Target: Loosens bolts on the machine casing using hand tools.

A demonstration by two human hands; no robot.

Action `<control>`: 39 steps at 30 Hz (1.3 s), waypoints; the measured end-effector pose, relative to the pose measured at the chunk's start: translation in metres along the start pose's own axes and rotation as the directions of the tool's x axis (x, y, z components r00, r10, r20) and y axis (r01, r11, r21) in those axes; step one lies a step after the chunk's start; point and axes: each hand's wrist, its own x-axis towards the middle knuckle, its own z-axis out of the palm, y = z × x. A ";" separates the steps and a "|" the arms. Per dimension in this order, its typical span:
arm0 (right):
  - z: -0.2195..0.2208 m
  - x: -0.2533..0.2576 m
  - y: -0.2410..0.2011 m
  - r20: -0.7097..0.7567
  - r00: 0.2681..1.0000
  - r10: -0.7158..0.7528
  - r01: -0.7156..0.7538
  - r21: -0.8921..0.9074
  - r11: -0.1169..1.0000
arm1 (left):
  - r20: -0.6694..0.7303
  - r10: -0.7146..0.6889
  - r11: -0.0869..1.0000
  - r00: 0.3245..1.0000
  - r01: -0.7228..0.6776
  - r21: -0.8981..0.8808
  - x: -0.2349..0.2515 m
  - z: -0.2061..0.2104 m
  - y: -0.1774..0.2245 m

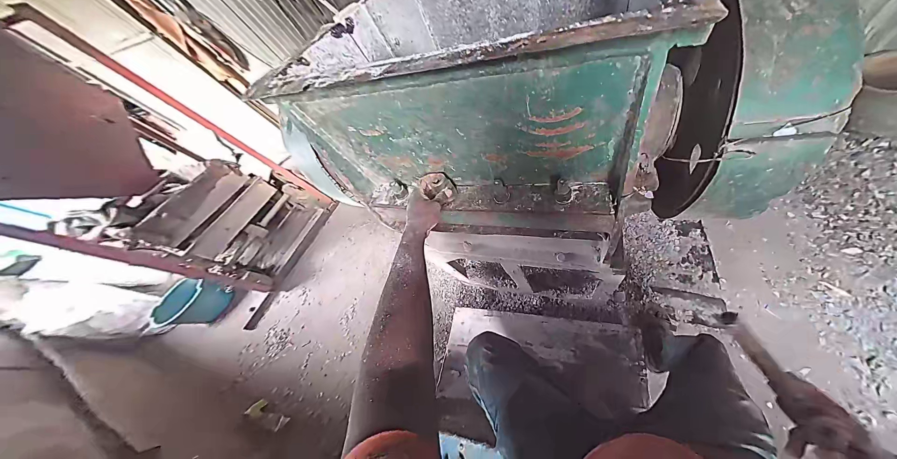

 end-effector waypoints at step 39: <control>0.103 0.095 0.098 0.482 0.825 0.296 -0.360 0.043 0.932 | -0.177 -0.059 0.973 0.982 0.096 0.210 0.000 0.011 0.016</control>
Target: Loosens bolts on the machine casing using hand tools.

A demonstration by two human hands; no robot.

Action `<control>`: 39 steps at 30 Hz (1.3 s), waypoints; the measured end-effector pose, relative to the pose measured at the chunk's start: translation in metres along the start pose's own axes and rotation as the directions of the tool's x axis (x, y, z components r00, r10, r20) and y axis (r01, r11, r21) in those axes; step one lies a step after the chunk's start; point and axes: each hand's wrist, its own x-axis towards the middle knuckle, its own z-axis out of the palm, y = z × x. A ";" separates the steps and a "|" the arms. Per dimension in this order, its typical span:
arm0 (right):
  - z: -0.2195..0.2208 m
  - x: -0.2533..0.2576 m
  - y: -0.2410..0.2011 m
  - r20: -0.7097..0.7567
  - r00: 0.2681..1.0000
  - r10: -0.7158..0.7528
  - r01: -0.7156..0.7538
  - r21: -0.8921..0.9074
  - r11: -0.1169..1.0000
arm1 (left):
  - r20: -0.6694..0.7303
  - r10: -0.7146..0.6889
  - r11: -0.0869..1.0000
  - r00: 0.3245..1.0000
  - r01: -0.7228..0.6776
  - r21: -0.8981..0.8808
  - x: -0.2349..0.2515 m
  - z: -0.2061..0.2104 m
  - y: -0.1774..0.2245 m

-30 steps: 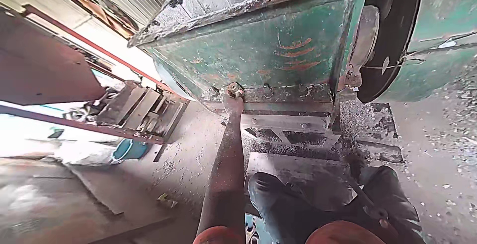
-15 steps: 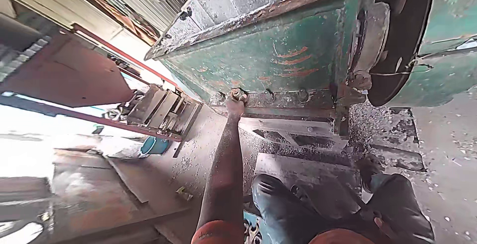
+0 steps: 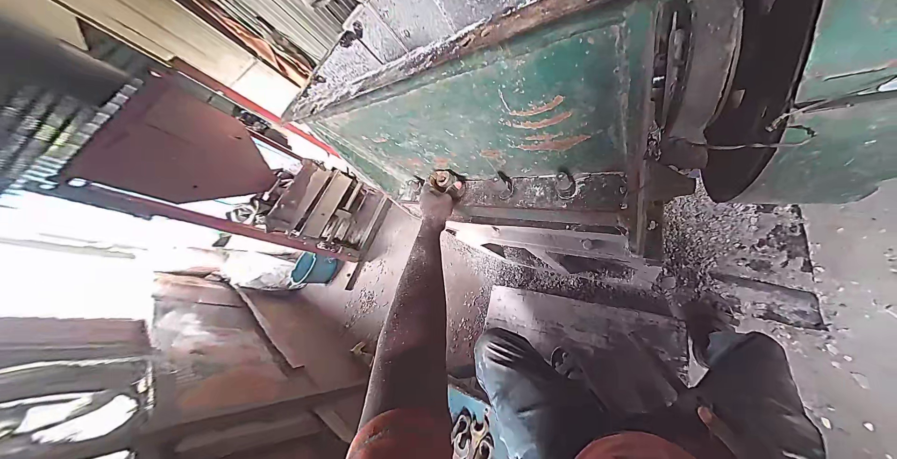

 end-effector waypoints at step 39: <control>0.090 -0.035 -0.419 -0.273 0.376 -0.885 0.910 -0.069 0.408 | 0.142 0.121 0.872 0.983 -0.037 -0.488 -0.331 0.045 0.029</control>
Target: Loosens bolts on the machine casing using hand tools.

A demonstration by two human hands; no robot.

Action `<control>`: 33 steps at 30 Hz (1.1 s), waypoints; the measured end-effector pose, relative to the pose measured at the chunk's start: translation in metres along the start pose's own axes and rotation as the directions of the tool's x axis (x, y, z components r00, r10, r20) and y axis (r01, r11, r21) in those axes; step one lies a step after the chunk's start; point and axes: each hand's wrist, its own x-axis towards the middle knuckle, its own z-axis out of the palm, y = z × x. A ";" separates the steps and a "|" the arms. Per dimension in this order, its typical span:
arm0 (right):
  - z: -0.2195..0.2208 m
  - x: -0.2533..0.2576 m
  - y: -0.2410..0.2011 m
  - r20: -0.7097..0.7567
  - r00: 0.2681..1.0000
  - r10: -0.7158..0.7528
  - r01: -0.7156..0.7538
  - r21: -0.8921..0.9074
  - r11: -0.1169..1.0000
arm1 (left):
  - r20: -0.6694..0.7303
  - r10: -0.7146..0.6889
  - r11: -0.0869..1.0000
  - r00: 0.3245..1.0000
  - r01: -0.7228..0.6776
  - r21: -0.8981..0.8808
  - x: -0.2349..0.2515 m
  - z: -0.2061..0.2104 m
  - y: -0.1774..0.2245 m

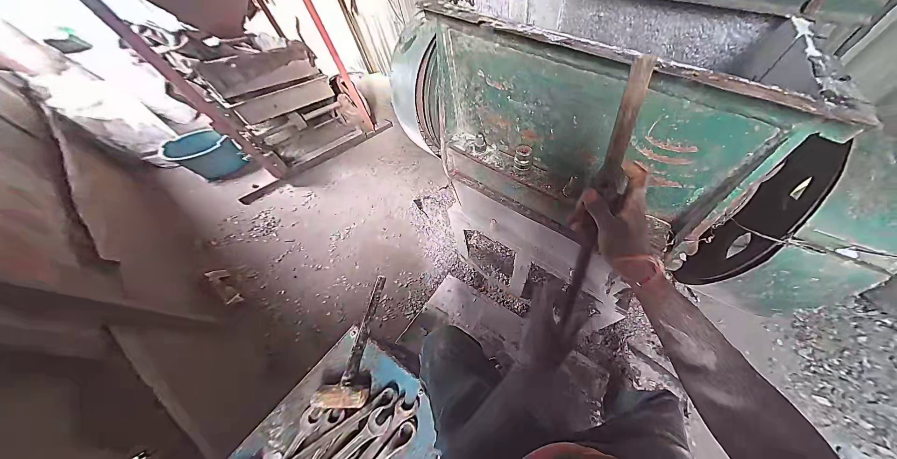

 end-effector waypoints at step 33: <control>0.046 0.208 0.011 0.647 0.759 0.071 0.521 -0.669 0.531 | -0.108 0.145 0.351 0.984 0.051 0.935 0.112 -0.345 0.016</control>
